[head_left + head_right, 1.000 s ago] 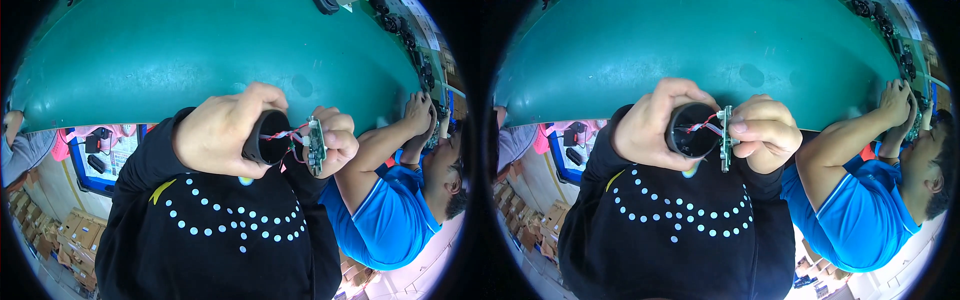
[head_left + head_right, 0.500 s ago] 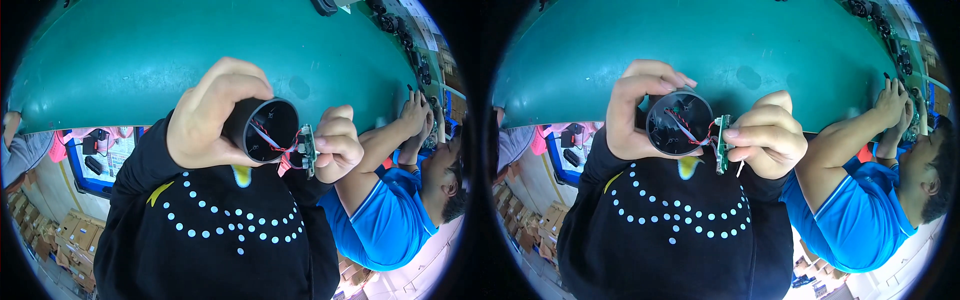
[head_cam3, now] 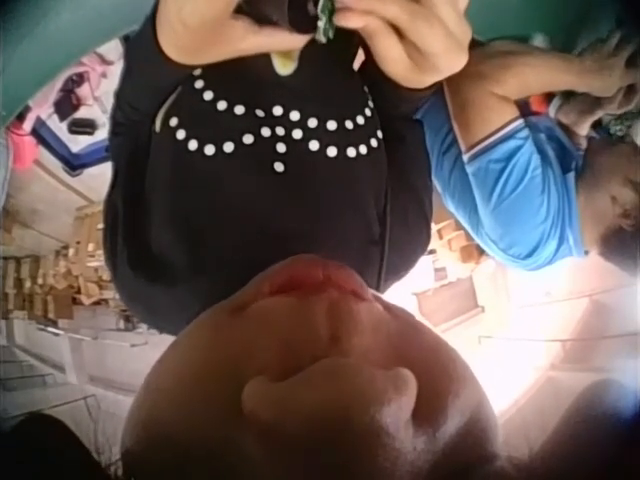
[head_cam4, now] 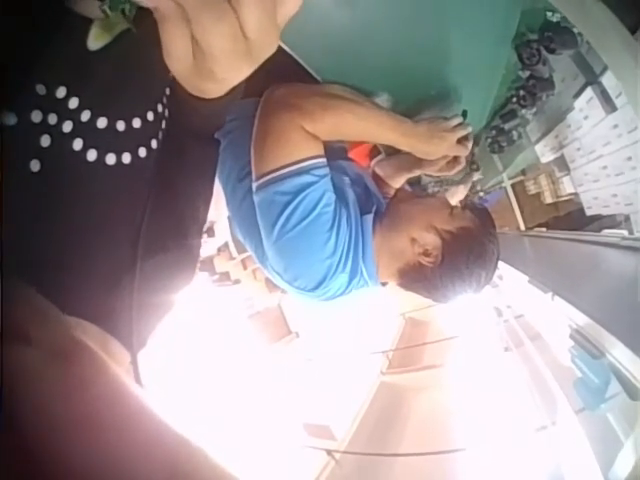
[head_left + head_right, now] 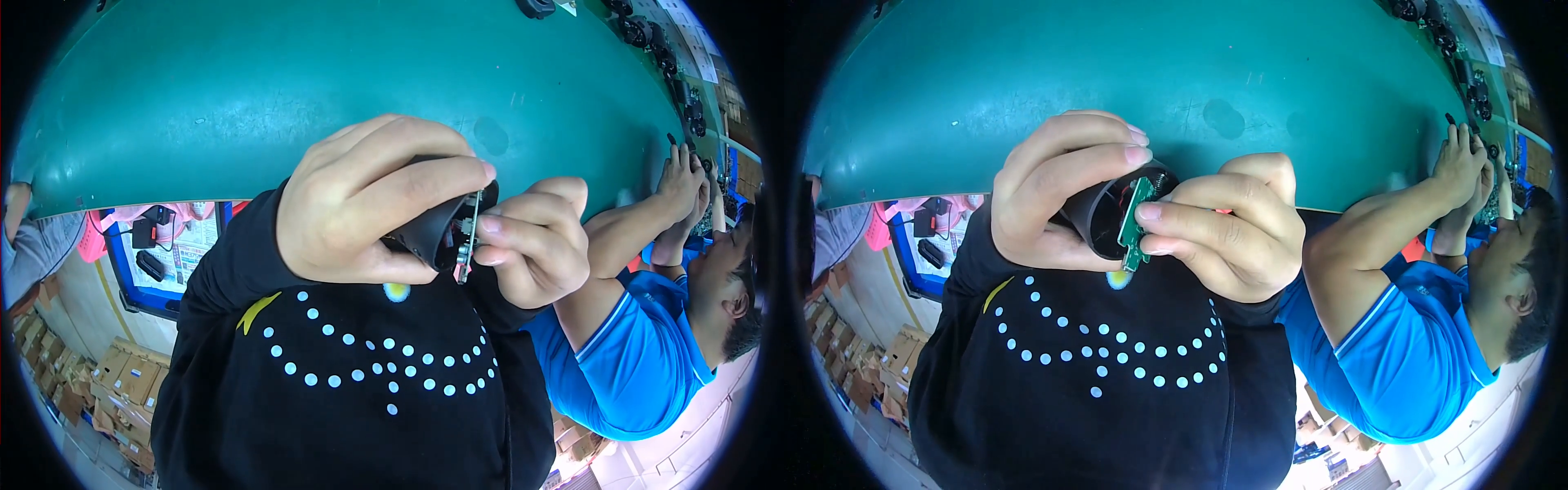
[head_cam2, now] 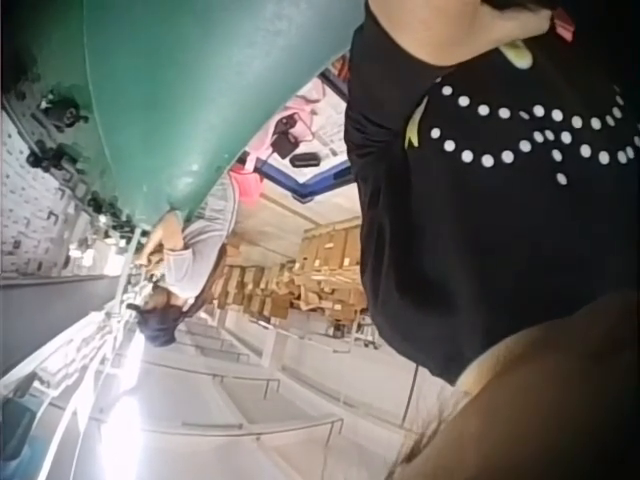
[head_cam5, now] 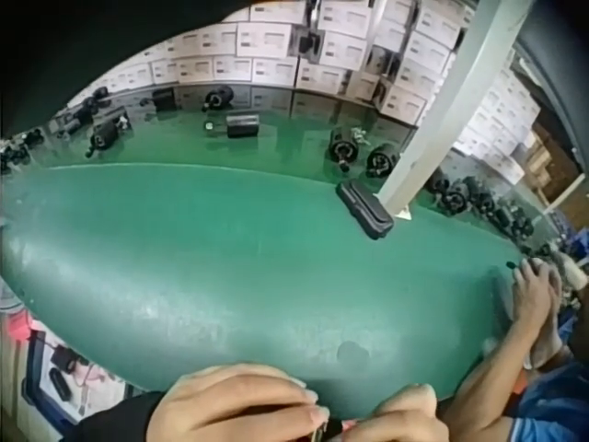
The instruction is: The recorder is assembling internal components, including circuit boards and wiring, into black cylindrical housings on an assembly line.
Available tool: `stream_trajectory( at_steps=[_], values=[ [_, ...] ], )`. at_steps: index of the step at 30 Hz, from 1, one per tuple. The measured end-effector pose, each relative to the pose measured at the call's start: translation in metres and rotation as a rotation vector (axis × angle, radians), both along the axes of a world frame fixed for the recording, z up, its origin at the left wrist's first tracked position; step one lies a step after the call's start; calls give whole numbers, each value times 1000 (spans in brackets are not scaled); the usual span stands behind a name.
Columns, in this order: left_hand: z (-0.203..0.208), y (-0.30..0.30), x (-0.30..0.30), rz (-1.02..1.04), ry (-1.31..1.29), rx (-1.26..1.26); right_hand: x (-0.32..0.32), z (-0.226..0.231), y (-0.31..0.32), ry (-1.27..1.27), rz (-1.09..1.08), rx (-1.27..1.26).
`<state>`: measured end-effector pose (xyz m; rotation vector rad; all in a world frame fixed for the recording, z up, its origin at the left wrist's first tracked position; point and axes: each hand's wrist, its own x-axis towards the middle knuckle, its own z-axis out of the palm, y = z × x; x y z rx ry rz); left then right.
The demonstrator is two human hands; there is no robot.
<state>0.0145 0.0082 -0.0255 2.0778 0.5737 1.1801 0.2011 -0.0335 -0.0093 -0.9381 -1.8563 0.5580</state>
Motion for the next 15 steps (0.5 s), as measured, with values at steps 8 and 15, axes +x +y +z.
stream_trajectory(
  at_steps=[8, 15],
  values=[
    [-11, 0, 2, 42, 22, 94, -9, -1, -3, -138, -122, -8],
    [-15, -3, -7, 100, 76, 8, -23, -4, -3, -287, -185, -41]
  ],
)
